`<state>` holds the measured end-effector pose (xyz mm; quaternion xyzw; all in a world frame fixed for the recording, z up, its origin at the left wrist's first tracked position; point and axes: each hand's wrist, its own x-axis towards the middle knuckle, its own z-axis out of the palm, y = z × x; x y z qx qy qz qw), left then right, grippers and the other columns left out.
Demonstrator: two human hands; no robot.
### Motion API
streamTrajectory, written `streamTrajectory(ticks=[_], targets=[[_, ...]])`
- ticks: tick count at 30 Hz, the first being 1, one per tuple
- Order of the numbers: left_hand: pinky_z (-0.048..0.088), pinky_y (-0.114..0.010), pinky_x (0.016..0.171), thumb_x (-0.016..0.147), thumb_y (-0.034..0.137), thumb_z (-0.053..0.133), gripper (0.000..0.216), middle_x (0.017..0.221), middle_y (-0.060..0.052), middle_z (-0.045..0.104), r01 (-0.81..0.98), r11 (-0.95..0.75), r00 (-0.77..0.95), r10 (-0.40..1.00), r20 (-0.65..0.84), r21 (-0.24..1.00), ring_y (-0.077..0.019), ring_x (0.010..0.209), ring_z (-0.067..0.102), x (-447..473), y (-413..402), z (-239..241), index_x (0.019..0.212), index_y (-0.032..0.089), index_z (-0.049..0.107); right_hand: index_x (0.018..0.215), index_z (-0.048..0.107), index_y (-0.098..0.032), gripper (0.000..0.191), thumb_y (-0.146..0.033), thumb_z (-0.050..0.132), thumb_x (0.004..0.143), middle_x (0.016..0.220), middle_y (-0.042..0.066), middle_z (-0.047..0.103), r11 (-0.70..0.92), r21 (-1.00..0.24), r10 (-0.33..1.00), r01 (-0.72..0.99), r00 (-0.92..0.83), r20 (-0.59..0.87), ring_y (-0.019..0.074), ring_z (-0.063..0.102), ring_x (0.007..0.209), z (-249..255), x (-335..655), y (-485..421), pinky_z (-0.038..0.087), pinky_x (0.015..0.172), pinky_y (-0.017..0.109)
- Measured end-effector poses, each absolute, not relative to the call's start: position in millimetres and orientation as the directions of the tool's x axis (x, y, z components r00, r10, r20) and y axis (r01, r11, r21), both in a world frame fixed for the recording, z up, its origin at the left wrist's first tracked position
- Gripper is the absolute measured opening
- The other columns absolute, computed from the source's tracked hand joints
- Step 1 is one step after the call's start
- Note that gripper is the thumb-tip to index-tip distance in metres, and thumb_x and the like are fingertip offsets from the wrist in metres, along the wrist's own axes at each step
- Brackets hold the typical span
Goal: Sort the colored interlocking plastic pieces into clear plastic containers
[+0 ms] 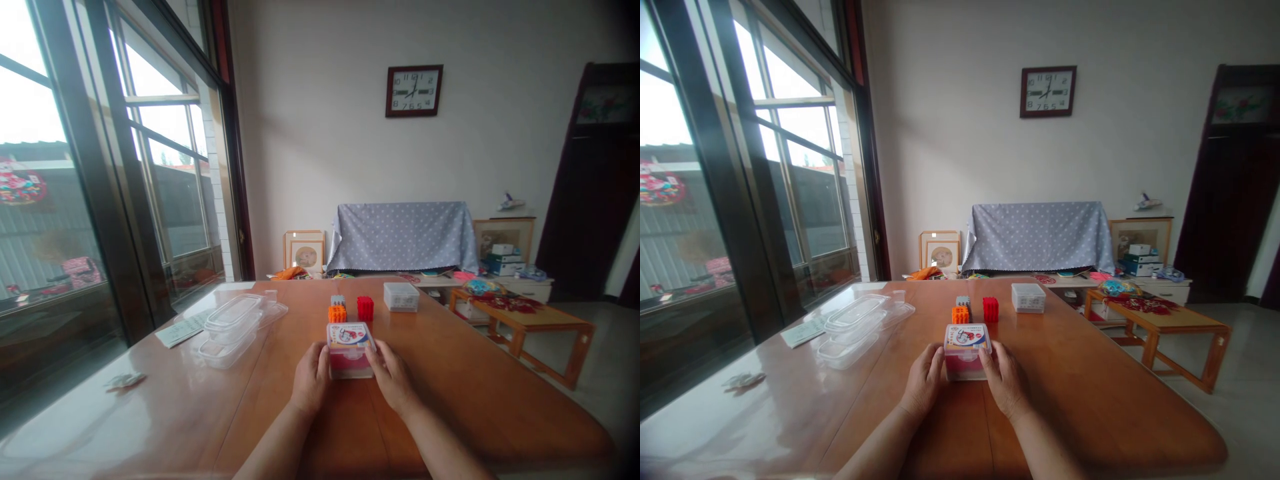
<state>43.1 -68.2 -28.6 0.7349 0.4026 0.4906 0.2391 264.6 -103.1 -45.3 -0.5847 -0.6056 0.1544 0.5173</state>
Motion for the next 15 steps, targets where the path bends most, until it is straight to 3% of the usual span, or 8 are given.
streamTrajectory(ticks=[8,12,15], targets=[[0.055,-0.037,0.099,0.099,0.039,0.052,0.041,0.129,-0.006,0.071,0.259,-0.640,0.401,0.753,0.523,0.723,-0.0249,0.114,0.068,48,-72,-27,0.137,0.029,0.060,0.108,0.069,-0.030,0.042,-0.062,0.048,0.094,0.101,0.007,0.077,0.209,-0.770,0.780,0.603,0.372,0.503,0.0274,0.072,0.088,-47,270,-105,0.055,0.077,0.036],[0.058,-0.032,0.085,0.095,0.038,0.057,0.046,0.123,-0.005,0.073,0.326,-0.636,0.449,0.755,0.478,0.699,-0.0217,0.096,0.072,52,-69,-32,0.141,0.031,0.056,0.105,0.068,-0.029,0.041,-0.062,0.048,0.094,0.099,0.006,0.077,0.198,-0.804,0.743,0.561,0.449,0.496,0.0271,0.071,0.086,-47,276,-102,0.055,0.076,0.036],[0.056,-0.030,0.073,0.093,0.036,0.059,0.038,0.113,-0.004,0.075,0.408,-0.620,0.467,0.773,0.430,0.670,-0.0204,0.082,0.072,57,-66,-34,0.130,0.030,0.061,0.094,0.066,-0.028,0.042,-0.063,0.044,0.096,0.092,0.006,0.076,0.195,-0.856,0.730,0.479,0.512,0.453,0.0270,0.070,0.082,-48,283,-98,0.054,0.073,0.036]])
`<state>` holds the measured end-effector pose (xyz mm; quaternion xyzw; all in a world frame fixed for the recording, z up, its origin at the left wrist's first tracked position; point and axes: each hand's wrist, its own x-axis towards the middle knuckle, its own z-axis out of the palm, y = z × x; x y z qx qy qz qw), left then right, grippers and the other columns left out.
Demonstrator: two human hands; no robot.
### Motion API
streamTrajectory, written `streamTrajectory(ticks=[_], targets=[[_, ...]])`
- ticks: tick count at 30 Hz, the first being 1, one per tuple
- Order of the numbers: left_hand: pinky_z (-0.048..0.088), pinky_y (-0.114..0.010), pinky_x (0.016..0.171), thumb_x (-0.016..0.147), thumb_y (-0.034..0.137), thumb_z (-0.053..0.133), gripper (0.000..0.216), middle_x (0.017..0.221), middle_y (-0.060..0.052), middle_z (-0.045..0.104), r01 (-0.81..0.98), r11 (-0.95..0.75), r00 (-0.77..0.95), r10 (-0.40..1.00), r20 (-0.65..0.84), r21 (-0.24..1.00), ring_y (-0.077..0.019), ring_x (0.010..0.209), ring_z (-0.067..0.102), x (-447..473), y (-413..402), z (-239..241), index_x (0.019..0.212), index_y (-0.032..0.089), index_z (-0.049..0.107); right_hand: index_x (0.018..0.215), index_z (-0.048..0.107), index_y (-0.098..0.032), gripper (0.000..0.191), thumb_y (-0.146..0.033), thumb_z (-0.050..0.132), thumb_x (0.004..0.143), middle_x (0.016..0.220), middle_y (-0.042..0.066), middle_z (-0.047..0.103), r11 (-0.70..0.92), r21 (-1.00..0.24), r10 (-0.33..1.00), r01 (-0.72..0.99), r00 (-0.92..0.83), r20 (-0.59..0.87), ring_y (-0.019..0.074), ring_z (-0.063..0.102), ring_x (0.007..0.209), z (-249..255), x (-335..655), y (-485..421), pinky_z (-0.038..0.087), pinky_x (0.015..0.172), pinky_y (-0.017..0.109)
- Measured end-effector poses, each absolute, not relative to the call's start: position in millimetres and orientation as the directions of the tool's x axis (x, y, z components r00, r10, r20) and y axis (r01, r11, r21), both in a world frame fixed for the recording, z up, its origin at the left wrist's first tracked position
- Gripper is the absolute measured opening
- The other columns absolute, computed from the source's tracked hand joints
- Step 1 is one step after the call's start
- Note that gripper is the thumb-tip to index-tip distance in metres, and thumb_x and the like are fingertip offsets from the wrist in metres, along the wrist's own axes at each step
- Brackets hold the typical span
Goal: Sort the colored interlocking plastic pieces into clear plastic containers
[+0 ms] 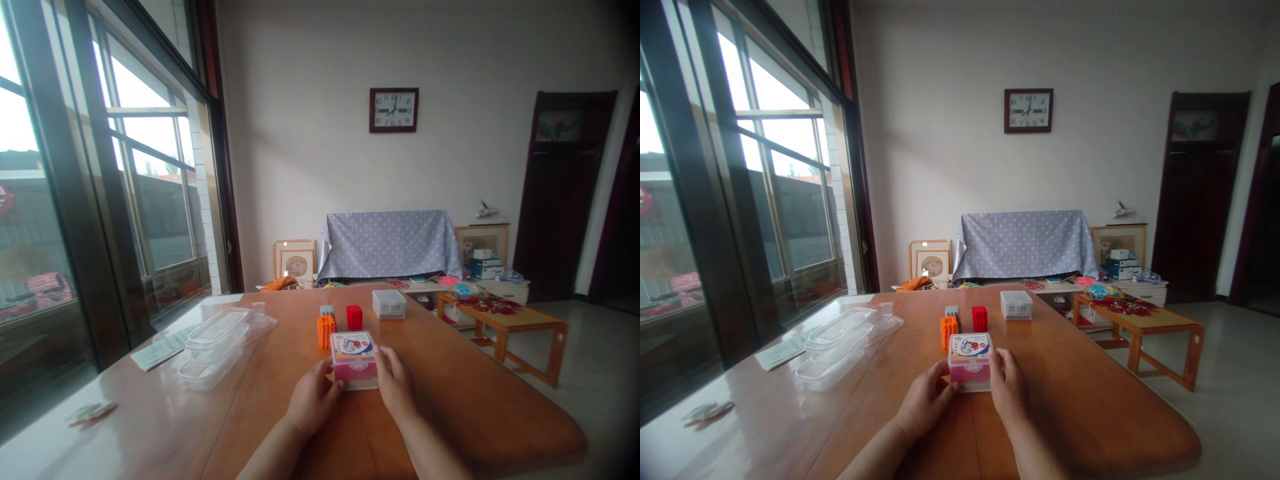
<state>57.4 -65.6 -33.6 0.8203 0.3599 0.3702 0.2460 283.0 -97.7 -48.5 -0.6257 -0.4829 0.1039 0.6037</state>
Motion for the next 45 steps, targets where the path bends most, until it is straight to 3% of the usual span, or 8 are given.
streamTrajectory(ticks=[5,9,13,24,31,36,39,45], targets=[[0.052,-0.031,0.073,0.091,0.032,0.057,0.030,0.101,-0.006,0.076,0.562,-0.574,0.440,0.818,0.372,0.596,-0.0247,0.086,0.071,79,-64,-31,0.120,0.027,0.066,0.097,0.066,-0.024,0.044,-0.061,0.042,0.097,0.098,0.010,0.074,0.192,-0.832,0.622,0.521,0.591,0.513,0.0292,0.068,0.093,-51,292,-94,0.052,0.081,0.039],[0.051,-0.033,0.088,0.087,0.025,0.057,0.046,0.105,-0.005,0.076,0.569,-0.639,0.542,0.765,0.349,0.518,-0.0257,0.103,0.067,101,-68,-31,0.133,0.029,0.059,0.118,0.065,-0.019,0.045,-0.056,0.053,0.094,0.122,0.016,0.068,0.183,-0.610,0.412,0.771,0.503,0.760,0.0319,0.060,0.115,-47,293,-98,0.044,0.101,0.046],[0.046,-0.033,0.098,0.087,0.026,0.057,0.045,0.117,-0.005,0.072,0.588,-0.683,0.593,0.728,0.344,0.433,-0.0250,0.114,0.062,106,-71,-31,0.132,0.029,0.060,0.123,0.064,-0.020,0.046,-0.053,0.058,0.092,0.135,0.016,0.063,0.116,-0.434,0.317,0.893,0.381,0.868,0.0339,0.052,0.130,-44,290,-101,0.034,0.110,0.052],[0.040,-0.036,0.096,0.094,0.027,0.053,0.022,0.111,-0.007,0.073,0.701,-0.544,0.399,0.835,0.380,0.460,-0.0265,0.114,0.059,61,-74,-23,0.104,0.023,0.072,0.131,0.061,-0.024,0.042,-0.038,0.056,0.092,0.135,0.010,0.066,0.053,-0.214,0.552,0.975,0.150,0.821,0.0330,0.045,0.138,-50,273,-102,0.003,0.122,0.063],[0.043,-0.034,0.089,0.094,0.024,0.051,0.020,0.100,-0.007,0.072,0.646,-0.586,0.391,0.804,0.447,0.489,-0.0249,0.103,0.060,57,-70,-30,0.093,0.022,0.071,0.133,0.064,-0.031,0.044,-0.037,0.060,0.089,0.148,0.009,0.055,-0.134,-0.215,0.630,0.967,0.251,0.735,0.0365,0.036,0.142,-42,290,-91,0.011,0.119,0.063],[0.043,-0.033,0.087,0.095,0.023,0.050,0.021,0.098,-0.008,0.071,0.628,-0.600,0.413,0.797,0.441,0.495,-0.0240,0.100,0.061,59,-65,-35,0.090,0.021,0.071,0.132,0.066,-0.039,0.044,-0.034,0.063,0.089,0.134,0.011,0.060,-0.265,-0.265,0.650,0.927,0.374,0.662,0.0344,0.050,0.120,-27,319,-81,0.034,0.101,0.052],[0.044,-0.033,0.086,0.096,0.025,0.050,0.023,0.096,-0.008,0.070,0.634,-0.590,0.421,0.805,0.418,0.499,-0.0241,0.098,0.061,60,-62,-34,0.088,0.021,0.070,0.130,0.067,-0.038,0.041,-0.035,0.063,0.089,0.123,0.010,0.061,-0.293,-0.269,0.662,0.918,0.398,0.636,0.0319,0.052,0.112,-24,333,-70,0.038,0.094,0.046],[0.045,-0.034,0.086,0.097,0.028,0.049,0.024,0.096,-0.008,0.071,0.626,-0.598,0.437,0.801,0.410,0.501,-0.0239,0.097,0.062,60,-58,-36,0.089,0.021,0.070,0.129,0.069,-0.032,0.041,-0.033,0.061,0.089,0.123,0.009,0.056,-0.275,-0.288,0.669,0.918,0.397,0.628,0.0281,0.054,0.111,-30,355,-40,0.040,0.102,0.038]])
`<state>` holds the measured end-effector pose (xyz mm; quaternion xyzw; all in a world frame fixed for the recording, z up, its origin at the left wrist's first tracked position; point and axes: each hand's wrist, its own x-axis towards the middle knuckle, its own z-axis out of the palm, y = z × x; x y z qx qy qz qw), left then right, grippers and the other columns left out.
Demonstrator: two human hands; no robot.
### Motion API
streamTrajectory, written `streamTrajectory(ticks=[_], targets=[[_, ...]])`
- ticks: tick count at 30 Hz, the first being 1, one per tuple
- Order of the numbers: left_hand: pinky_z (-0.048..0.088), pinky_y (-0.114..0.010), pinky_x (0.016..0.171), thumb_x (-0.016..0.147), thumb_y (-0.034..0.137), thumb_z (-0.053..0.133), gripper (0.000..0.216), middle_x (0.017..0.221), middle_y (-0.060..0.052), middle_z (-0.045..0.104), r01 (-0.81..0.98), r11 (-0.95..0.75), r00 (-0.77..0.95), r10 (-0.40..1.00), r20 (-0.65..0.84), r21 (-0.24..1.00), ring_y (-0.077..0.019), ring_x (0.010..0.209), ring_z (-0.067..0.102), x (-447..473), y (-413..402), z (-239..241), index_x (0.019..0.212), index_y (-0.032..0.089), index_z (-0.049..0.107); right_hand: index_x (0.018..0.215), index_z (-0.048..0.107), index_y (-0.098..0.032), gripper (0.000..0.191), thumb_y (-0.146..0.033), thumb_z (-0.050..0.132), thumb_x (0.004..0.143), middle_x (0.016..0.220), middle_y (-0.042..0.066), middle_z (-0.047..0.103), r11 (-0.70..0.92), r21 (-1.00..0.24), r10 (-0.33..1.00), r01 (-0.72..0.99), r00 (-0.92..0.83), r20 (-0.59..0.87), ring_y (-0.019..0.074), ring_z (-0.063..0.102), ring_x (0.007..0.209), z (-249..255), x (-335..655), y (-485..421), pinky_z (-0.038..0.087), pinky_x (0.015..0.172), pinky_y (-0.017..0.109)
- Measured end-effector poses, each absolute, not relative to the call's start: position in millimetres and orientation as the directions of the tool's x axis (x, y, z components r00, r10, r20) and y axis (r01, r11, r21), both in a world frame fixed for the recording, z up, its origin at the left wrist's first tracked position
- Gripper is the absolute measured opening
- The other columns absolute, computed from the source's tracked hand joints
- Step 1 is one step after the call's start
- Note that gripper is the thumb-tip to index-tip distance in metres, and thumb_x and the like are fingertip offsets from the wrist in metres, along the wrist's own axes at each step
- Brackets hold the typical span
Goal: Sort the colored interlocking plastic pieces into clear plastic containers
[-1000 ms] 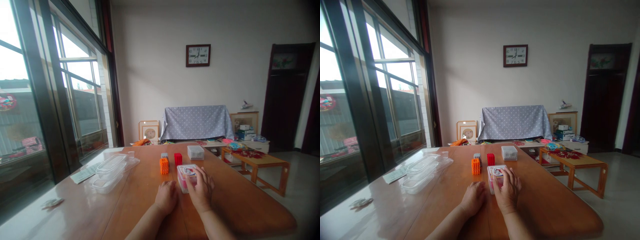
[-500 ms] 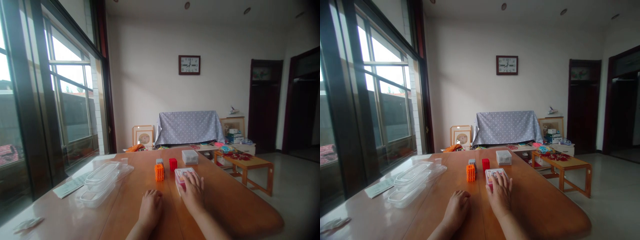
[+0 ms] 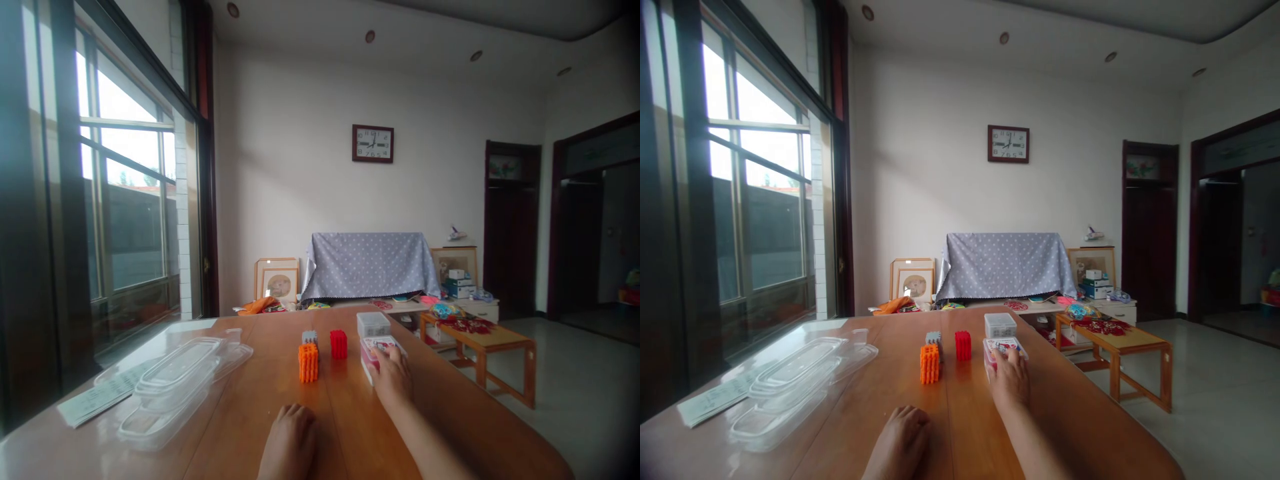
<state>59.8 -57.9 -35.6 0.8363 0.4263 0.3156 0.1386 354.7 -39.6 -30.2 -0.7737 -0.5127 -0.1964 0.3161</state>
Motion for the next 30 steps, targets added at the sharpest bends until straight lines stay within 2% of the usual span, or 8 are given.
streamTrajectory(ticks=[7,12,15,18,21,23,26,30], targets=[[0.046,-0.034,0.086,0.096,0.029,0.050,0.023,0.096,-0.008,0.071,0.618,-0.584,0.442,0.812,0.381,0.526,-0.0240,0.098,0.062,60,-51,-39,0.088,0.021,0.070,0.139,0.060,-0.025,0.050,-0.025,0.053,0.089,0.134,0.010,0.052,-0.234,-0.379,0.659,0.895,0.433,0.615,0.0249,0.057,0.118,-48,380,-11,0.044,0.103,0.032],[0.046,-0.034,0.087,0.096,0.030,0.050,0.023,0.097,-0.008,0.071,0.625,-0.574,0.449,0.819,0.358,0.529,-0.0241,0.099,0.063,61,-47,-40,0.088,0.022,0.071,0.147,0.050,-0.020,0.058,-0.021,0.047,0.089,0.148,0.013,0.045,-0.186,-0.403,0.621,0.896,0.425,0.659,0.0267,0.056,0.126,-64,382,-2,0.048,0.101,0.035],[0.046,-0.034,0.087,0.096,0.031,0.050,0.023,0.099,-0.008,0.072,0.649,-0.554,0.446,0.833,0.328,0.522,-0.0245,0.101,0.063,61,-47,-37,0.089,0.023,0.071,0.147,0.049,-0.021,0.058,-0.021,0.048,0.089,0.154,0.015,0.039,-0.150,-0.403,0.607,0.903,0.406,0.684,0.0280,0.057,0.126,-68,381,-1,0.051,0.096,0.037],[0.044,-0.035,0.088,0.095,0.031,0.051,0.022,0.101,-0.008,0.072,0.689,-0.521,0.434,0.853,0.289,0.504,-0.0253,0.103,0.062,62,-49,-33,0.091,0.024,0.072,0.136,0.056,-0.019,0.046,-0.024,0.048,0.091,0.148,0.015,0.046,-0.146,-0.397,0.605,0.906,0.399,0.689,0.0267,0.059,0.120,-67,381,-4,0.050,0.093,0.035],[0.043,-0.034,0.089,0.095,0.031,0.052,0.021,0.102,-0.007,0.072,0.710,-0.508,0.424,0.861,0.279,0.488,-0.0248,0.103,0.062,63,-51,-30,0.092,0.025,0.072,0.115,0.065,-0.021,0.028,-0.025,0.050,0.093,0.127,0.012,0.060,-0.172,-0.366,0.654,0.915,0.384,0.652,0.0251,0.061,0.111,-62,380,-8,0.048,0.091,0.034],[0.042,-0.034,0.088,0.096,0.031,0.052,0.021,0.101,-0.006,0.072,0.707,-0.517,0.431,0.856,0.286,0.482,-0.0241,0.103,0.062,64,-52,-30,0.090,0.025,0.071,0.107,0.069,-0.023,0.022,-0.025,0.051,0.093,0.113,0.009,0.065,-0.159,-0.344,0.706,0.925,0.351,0.616,0.0237,0.062,0.105,-60,379,-10,0.047,0.089,0.032],[0.042,-0.033,0.087,0.097,0.032,0.051,0.022,0.100,-0.005,0.072,0.695,-0.533,0.442,0.846,0.298,0.482,-0.0236,0.102,0.062,64,-51,-32,0.090,0.025,0.071,0.120,0.069,-0.026,0.031,-0.026,0.053,0.094,0.110,0.007,0.068,-0.100,-0.324,0.769,0.941,0.280,0.575,0.0234,0.062,0.103,-60,376,-11,0.044,0.091,0.032],[0.042,-0.033,0.087,0.097,0.032,0.052,0.022,0.100,-0.006,0.072,0.688,-0.536,0.443,0.844,0.301,0.490,-0.0238,0.102,0.062,64,-50,-33,0.089,0.025,0.071,0.140,0.060,-0.028,0.047,-0.030,0.053,0.094,0.117,0.008,0.071,-0.084,-0.295,0.816,0.952,0.236,0.528,0.0257,0.062,0.109,-63,374,-8,0.042,0.097,0.035]])
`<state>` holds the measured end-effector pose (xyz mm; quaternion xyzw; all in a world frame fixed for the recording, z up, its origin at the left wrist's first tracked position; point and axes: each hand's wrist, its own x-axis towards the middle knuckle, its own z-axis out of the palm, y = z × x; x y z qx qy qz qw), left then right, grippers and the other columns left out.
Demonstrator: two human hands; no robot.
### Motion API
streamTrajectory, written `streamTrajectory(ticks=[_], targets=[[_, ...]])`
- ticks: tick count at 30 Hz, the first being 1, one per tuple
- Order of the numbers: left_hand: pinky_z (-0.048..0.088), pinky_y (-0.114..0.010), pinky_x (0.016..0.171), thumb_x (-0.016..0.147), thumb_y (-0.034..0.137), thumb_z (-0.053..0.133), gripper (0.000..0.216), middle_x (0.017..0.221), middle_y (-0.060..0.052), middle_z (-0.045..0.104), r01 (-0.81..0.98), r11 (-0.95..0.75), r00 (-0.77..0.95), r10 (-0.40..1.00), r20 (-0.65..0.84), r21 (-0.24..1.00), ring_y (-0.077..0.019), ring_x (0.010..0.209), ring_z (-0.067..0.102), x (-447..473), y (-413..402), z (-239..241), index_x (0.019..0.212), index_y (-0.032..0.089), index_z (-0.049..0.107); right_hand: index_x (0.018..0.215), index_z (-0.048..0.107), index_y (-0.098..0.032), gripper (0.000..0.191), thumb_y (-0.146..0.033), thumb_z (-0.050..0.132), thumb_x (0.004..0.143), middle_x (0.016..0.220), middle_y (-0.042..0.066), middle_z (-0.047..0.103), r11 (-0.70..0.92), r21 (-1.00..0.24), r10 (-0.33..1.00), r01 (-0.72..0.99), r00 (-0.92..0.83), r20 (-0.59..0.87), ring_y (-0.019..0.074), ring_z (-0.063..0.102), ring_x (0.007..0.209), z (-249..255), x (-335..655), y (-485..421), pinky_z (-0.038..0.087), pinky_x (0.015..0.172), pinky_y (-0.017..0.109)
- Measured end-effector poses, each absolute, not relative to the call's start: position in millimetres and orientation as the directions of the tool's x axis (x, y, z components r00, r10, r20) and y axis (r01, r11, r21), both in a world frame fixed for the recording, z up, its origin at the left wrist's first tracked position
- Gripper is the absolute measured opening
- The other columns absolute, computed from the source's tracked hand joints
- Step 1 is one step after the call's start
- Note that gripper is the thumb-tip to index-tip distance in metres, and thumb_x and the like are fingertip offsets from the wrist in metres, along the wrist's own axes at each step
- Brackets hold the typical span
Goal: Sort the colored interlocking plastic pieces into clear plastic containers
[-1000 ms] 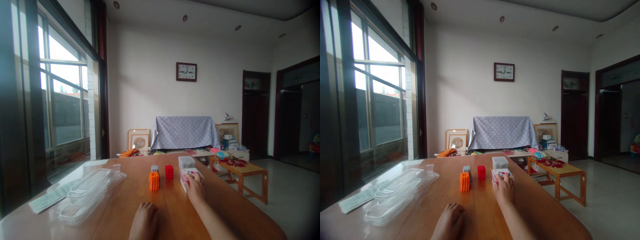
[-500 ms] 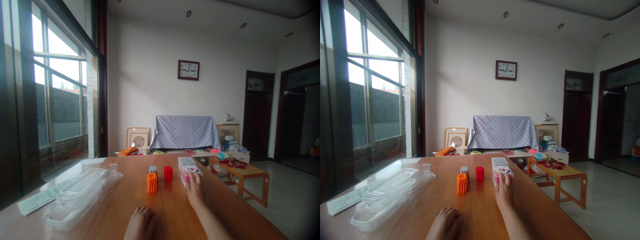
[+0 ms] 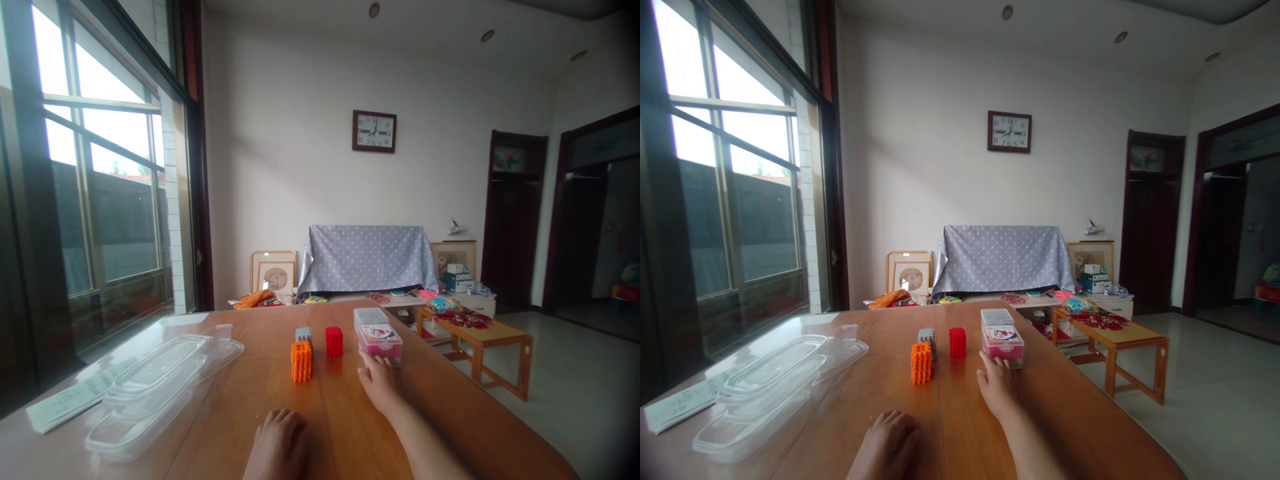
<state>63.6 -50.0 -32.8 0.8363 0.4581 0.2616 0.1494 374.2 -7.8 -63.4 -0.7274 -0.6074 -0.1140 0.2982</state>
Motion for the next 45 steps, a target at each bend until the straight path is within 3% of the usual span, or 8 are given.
streamTrajectory(ticks=[14,29,36,40,45], targets=[[0.043,-0.033,0.085,0.098,0.033,0.051,0.023,0.097,-0.005,0.072,0.661,-0.560,0.437,0.829,0.349,0.500,-0.0234,0.098,0.062,62,-53,-34,0.088,0.025,0.070,0.149,0.051,-0.028,0.059,-0.034,0.057,0.091,0.121,0.011,0.068,-0.106,-0.332,0.827,0.937,0.268,0.494,0.0284,0.060,0.113,-75,385,1,0.039,0.101,0.040],[0.044,-0.032,0.085,0.095,0.028,0.053,0.020,0.098,-0.007,0.071,0.672,-0.520,0.403,0.854,0.328,0.528,-0.0241,0.099,0.062,63,-58,-29,0.089,0.024,0.071,0.148,0.053,-0.026,0.059,-0.037,0.058,0.090,0.117,0.011,0.067,-0.108,-0.344,0.828,0.933,0.276,0.489,0.0284,0.060,0.109,-72,389,-5,0.042,0.093,0.037],[0.042,-0.030,0.082,0.095,0.030,0.053,0.019,0.096,-0.006,0.071,0.684,-0.509,0.382,0.860,0.337,0.523,-0.0232,0.097,0.062,64,-59,-29,0.088,0.024,0.070,0.119,0.070,-0.019,0.034,-0.035,0.054,0.094,0.112,0.011,0.069,-0.064,-0.357,0.819,0.932,0.254,0.515,0.0258,0.061,0.108,-72,380,-11,0.042,0.092,0.034],[0.041,-0.030,0.082,0.094,0.028,0.054,0.017,0.098,-0.006,0.071,0.693,-0.500,0.382,0.865,0.325,0.519,-0.0223,0.097,0.062,64,-60,-27,0.089,0.023,0.070,0.100,0.069,-0.021,0.021,-0.032,0.052,0.096,0.101,0.007,0.069,0.042,-0.351,0.847,0.935,0.153,0.509,0.0214,0.062,0.100,-58,352,-25,0.041,0.084,0.029],[0.041,-0.029,0.082,0.094,0.029,0.054,0.017,0.098,-0.005,0.071,0.685,-0.511,0.386,0.859,0.336,0.519,-0.0212,0.096,0.062,63,-58,-30,0.091,0.023,0.070,0.082,0.062,-0.021,0.019,-0.030,0.052,0.096,0.088,0.002,0.067,0.095,-0.349,0.907,0.932,0.063,0.415,0.0153,0.062,0.082,-44,303,-50,0.034,0.070,0.026]])
